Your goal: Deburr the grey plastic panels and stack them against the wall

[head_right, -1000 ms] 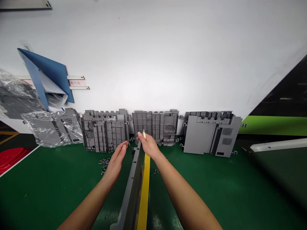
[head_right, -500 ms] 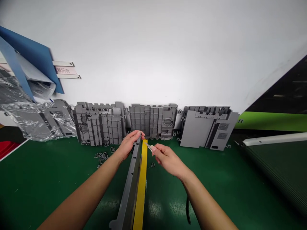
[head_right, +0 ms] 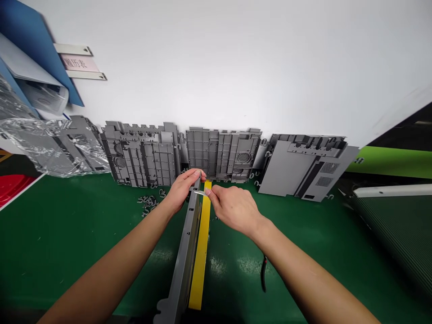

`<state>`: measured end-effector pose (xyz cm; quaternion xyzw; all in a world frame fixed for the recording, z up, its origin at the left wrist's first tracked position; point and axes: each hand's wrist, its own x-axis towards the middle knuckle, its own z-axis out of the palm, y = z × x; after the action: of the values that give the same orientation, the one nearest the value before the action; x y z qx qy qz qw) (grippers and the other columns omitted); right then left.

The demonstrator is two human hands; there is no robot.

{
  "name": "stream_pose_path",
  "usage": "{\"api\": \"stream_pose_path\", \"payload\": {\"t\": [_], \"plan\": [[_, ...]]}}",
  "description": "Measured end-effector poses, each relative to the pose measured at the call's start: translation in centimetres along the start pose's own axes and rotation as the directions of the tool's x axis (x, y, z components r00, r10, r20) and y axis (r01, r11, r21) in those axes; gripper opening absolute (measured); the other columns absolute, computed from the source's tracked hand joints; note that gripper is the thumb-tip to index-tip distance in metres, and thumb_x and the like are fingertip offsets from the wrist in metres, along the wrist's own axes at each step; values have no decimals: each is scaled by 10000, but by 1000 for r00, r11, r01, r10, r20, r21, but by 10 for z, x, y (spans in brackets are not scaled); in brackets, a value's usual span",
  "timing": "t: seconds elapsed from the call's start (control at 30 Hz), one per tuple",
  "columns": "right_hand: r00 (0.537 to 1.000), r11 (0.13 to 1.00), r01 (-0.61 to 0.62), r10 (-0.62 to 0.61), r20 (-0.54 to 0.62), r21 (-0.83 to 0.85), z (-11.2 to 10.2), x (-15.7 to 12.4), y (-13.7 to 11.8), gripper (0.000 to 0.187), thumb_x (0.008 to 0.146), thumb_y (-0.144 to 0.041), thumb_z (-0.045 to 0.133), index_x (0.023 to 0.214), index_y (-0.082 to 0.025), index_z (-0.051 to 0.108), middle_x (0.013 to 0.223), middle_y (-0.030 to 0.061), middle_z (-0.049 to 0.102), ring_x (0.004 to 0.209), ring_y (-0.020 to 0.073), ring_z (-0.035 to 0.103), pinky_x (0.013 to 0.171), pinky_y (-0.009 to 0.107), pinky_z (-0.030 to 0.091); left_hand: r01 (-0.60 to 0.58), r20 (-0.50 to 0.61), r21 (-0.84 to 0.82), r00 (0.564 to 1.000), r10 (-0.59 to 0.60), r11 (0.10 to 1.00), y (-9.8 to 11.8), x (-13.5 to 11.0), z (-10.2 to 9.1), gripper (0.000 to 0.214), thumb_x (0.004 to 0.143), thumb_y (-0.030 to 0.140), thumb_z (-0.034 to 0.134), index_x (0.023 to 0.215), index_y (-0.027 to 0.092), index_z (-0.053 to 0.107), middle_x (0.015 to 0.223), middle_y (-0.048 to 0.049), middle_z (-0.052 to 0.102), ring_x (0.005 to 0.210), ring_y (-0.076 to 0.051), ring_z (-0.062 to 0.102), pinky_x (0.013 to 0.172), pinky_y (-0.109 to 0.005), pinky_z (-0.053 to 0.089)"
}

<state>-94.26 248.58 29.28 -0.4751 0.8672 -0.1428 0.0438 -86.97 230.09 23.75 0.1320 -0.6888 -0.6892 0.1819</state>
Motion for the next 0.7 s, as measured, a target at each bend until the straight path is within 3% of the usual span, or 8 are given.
{"api": "stream_pose_path", "payload": {"t": [0.1,0.23,0.5,0.7], "plan": [[999,983,26,-34,-39,-180,0,1,-4,500,1084,-559,285,737,-238,447,517,-20,460,456,132,217,555,338,112,-18,10,4,1000,18,1000,-1,0,-1,394,983,569,511,977,222,700,1034,-51,700,1077,-229,627,1014,-341,445],[996,954,66,-82,-42,-294,-2,-2,-6,510,1087,-549,279,741,-230,476,507,-18,452,440,117,151,564,349,86,-35,30,25,999,35,999,-3,0,-1,384,991,556,499,980,223,689,1041,-44,694,1075,-222,618,1008,-329,446],[994,940,60,-88,-70,-337,-4,-4,-5,502,1078,-538,323,720,-220,474,509,-10,462,448,102,117,586,355,71,-62,61,68,996,58,996,-3,3,0,384,1004,550,471,975,225,673,1015,-32,676,1041,-213,591,974,-327,430],[994,938,62,-89,-64,-340,-3,-6,-8,544,1078,-554,294,700,-215,489,493,-8,422,430,98,169,613,365,70,-57,65,78,997,52,995,-4,3,-3,396,1001,560,464,992,224,673,1030,-38,689,1051,-216,603,981,-330,438]]}}
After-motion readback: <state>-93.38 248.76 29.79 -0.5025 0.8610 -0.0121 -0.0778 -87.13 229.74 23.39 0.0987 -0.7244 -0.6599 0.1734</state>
